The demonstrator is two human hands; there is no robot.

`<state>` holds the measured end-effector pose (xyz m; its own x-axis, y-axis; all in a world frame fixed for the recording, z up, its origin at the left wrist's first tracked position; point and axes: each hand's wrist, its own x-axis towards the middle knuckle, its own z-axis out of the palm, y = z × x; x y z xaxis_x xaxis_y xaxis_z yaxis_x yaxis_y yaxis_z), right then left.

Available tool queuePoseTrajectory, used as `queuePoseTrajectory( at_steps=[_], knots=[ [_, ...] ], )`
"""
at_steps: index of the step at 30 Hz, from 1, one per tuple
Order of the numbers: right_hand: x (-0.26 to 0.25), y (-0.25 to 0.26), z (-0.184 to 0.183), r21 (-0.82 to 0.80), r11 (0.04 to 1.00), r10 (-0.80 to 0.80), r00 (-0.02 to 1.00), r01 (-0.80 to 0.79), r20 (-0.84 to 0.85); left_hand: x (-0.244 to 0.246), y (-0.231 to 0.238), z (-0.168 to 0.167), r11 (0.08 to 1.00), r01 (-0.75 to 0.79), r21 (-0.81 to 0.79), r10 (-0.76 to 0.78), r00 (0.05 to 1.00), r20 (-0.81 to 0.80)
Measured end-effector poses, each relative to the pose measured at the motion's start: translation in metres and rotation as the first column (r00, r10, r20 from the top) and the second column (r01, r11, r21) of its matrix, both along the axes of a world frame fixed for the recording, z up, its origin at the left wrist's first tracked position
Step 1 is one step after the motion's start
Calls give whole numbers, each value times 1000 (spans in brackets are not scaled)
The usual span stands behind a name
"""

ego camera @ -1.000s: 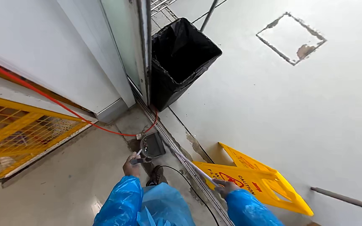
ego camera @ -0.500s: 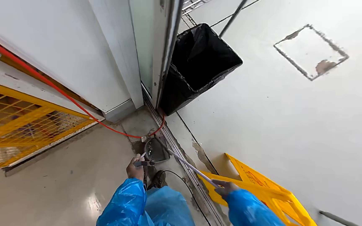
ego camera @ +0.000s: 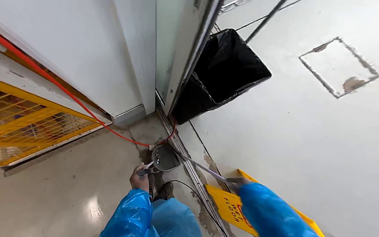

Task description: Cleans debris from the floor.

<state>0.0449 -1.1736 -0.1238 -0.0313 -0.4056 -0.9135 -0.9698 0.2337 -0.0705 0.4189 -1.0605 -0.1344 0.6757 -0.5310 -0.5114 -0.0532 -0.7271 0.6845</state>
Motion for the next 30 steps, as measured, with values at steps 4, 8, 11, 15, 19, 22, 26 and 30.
queuePoseTrajectory(
  at_steps=[4,8,11,15,19,22,26,30],
  knots=[
    [-4,-4,-4,-76,996,-46,996,40,-79,-3,2,2,1000,26,10,-25,998,-49],
    [77,40,-63,97,988,-103,983,118,-152,-6,-3,-3,998,67,1,-67,997,-44],
    [92,117,-89,123,982,-132,987,144,-96,-14,-4,-5,992,110,54,-106,992,-63],
    [27,108,-7,73,951,-299,954,300,-25,-16,-1,-10,976,199,88,-196,980,-37],
    [-10,102,2,-100,904,-424,903,416,-66,-20,8,-11,971,222,85,-219,975,-38],
    [23,111,-46,-62,913,-407,901,402,-151,-26,13,-9,968,230,98,-226,973,-46],
    [89,169,-65,136,953,-258,959,272,-114,-30,15,-9,968,228,101,-223,973,-61],
    [38,182,-17,83,856,-513,859,511,6,-25,16,-12,967,234,105,-229,972,-54]
  ],
)
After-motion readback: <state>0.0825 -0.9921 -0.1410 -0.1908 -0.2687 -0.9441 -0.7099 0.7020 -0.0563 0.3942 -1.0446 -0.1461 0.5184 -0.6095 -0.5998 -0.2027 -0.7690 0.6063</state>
